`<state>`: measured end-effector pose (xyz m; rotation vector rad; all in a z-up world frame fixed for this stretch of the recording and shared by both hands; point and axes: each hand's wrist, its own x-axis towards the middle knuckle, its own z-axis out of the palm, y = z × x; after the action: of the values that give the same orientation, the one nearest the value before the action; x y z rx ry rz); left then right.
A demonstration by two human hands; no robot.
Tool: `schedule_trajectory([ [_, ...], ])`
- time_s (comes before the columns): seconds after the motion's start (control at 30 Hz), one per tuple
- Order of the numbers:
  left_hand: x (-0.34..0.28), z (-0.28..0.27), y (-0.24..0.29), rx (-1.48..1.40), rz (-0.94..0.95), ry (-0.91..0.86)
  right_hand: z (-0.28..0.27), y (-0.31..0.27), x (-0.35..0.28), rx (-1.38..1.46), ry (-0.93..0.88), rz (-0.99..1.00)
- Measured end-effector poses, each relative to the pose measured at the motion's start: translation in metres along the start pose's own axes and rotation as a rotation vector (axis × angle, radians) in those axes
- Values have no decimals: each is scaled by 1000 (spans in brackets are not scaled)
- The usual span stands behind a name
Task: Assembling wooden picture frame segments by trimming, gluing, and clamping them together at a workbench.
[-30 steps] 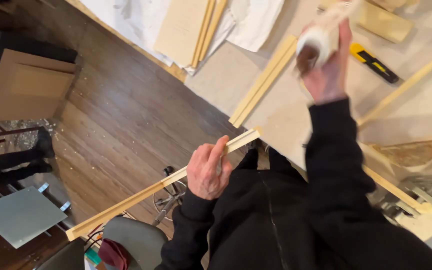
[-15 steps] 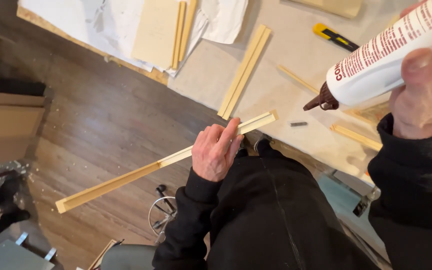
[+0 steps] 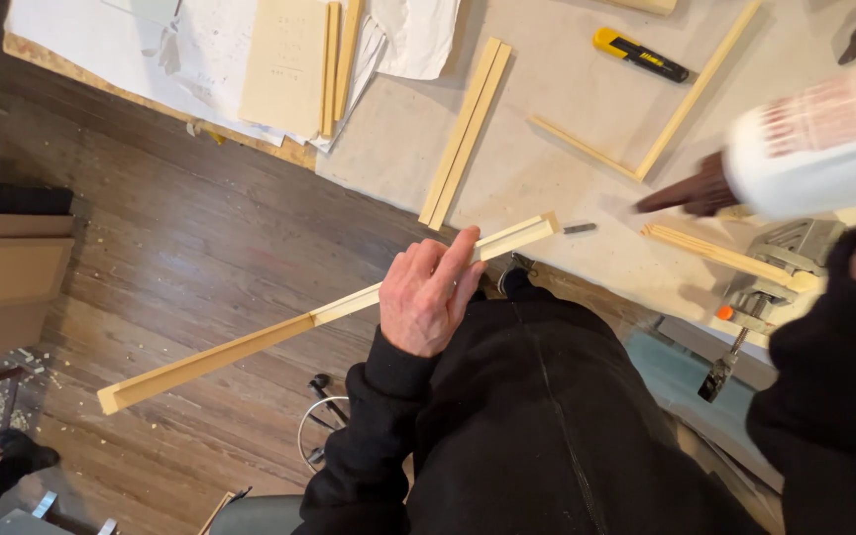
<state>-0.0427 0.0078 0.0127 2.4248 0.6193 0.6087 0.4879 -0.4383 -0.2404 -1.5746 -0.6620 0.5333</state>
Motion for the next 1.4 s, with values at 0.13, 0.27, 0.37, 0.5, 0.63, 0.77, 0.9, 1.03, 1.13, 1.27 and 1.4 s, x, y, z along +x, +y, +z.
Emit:
schedule_trajectory([
  [0.13,5,-3,9,-9,41,-2,236,-232,35,1,-13,-96],
  [0.27,5,-7,15,4,64,-10,300,-321,14,31,17,-125],
  [0.37,5,-9,18,3,76,-12,311,-334,16,40,3,-106],
  [0.5,7,-8,20,-1,83,-23,295,-305,21,56,2,-157],
  [0.63,7,-5,20,11,83,-32,299,-315,23,72,-11,-146],
  [0.77,8,-4,20,12,86,-37,282,-292,16,151,23,-113],
  [0.9,10,-3,20,17,84,-37,276,-282,16,162,16,-120],
  [1.03,11,-3,21,16,83,-46,276,-285,20,164,-10,-107],
  [1.13,12,-2,21,16,84,-46,277,-289,21,176,-36,-92],
  [1.27,12,-1,22,15,85,-44,280,-295,21,164,-70,-103],
  [1.4,13,-1,23,17,84,-51,274,-287,21,166,-62,-131],
])
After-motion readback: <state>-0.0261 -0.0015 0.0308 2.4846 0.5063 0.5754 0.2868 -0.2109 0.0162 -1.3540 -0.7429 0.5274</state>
